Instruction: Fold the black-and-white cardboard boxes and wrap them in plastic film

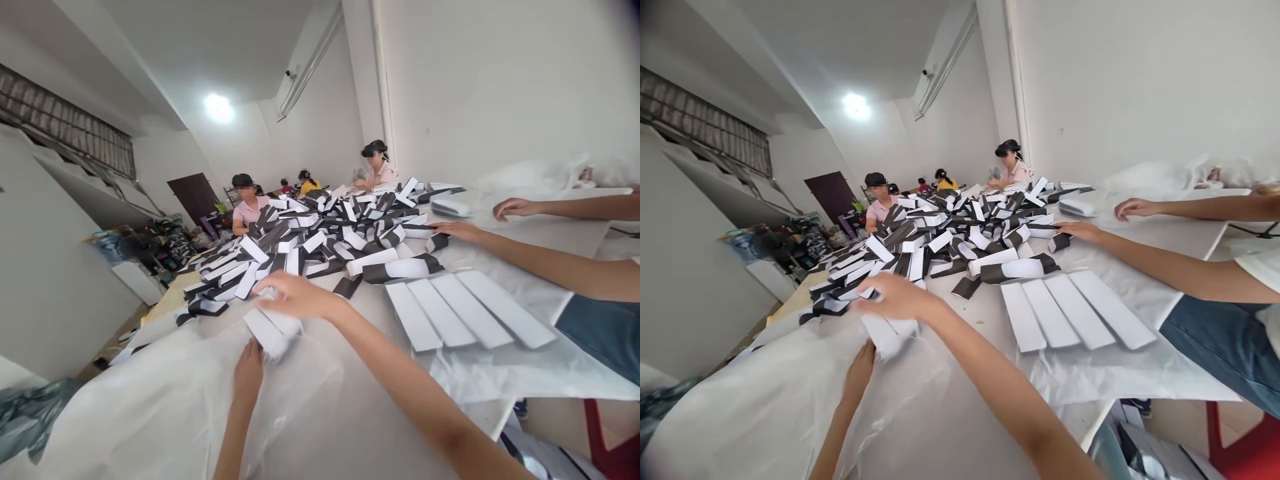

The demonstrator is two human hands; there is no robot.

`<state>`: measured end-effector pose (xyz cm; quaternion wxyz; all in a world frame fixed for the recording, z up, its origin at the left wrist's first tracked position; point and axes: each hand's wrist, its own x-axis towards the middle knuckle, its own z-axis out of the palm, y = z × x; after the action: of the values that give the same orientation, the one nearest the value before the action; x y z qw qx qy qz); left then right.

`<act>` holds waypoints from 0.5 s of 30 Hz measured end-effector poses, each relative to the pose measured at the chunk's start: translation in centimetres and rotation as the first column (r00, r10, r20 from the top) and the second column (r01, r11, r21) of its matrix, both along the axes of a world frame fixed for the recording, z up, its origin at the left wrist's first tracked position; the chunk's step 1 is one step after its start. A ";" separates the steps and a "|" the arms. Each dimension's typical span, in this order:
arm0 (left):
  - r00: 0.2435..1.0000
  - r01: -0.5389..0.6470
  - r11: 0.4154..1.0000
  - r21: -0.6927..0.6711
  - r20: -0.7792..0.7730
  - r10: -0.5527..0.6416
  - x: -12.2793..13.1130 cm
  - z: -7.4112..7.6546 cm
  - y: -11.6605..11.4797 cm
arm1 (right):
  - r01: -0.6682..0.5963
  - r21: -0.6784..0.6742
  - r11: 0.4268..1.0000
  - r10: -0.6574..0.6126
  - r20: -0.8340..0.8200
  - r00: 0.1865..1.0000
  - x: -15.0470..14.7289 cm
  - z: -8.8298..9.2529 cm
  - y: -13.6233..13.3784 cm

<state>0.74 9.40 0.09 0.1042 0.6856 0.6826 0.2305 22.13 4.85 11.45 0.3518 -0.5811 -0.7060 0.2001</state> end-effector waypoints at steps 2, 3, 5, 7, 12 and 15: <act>0.986 0.074 0.994 0.085 -0.154 -0.061 -0.5 -0.7 0.6 | 0.304 -0.078 0.949 -0.302 0.038 0.953 2.0 -0.7 1.7; 0.972 0.102 0.989 0.106 -0.224 -0.076 -0.9 -1.2 1.0 | 0.393 -0.115 0.912 -0.390 0.053 0.919 2.9 -1.3 2.4; 0.948 0.125 0.986 0.112 -0.308 -0.085 -1.6 -2.3 2.0 | 0.513 -0.191 0.837 -0.506 0.087 0.858 4.3 -2.9 3.6; 0.935 0.129 0.983 0.132 -0.348 -0.076 -2.2 -3.2 2.9 | 0.587 -0.255 0.768 -0.577 0.123 0.808 5.2 -4.6 4.3; 0.922 0.124 0.979 0.160 -0.383 -0.054 -2.5 -4.0 3.8 | 0.599 -0.302 0.741 -0.586 0.142 0.797 6.1 -6.3 5.2; 0.929 0.114 0.980 0.165 -0.366 -0.046 -2.4 -4.0 4.0 | 0.576 -0.300 0.760 -0.563 0.139 0.815 6.2 -6.1 5.2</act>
<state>-1.70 13.36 -3.96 -0.0768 0.7502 0.6374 0.1581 28.31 10.06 5.34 0.2798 -0.8219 -0.4596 0.1867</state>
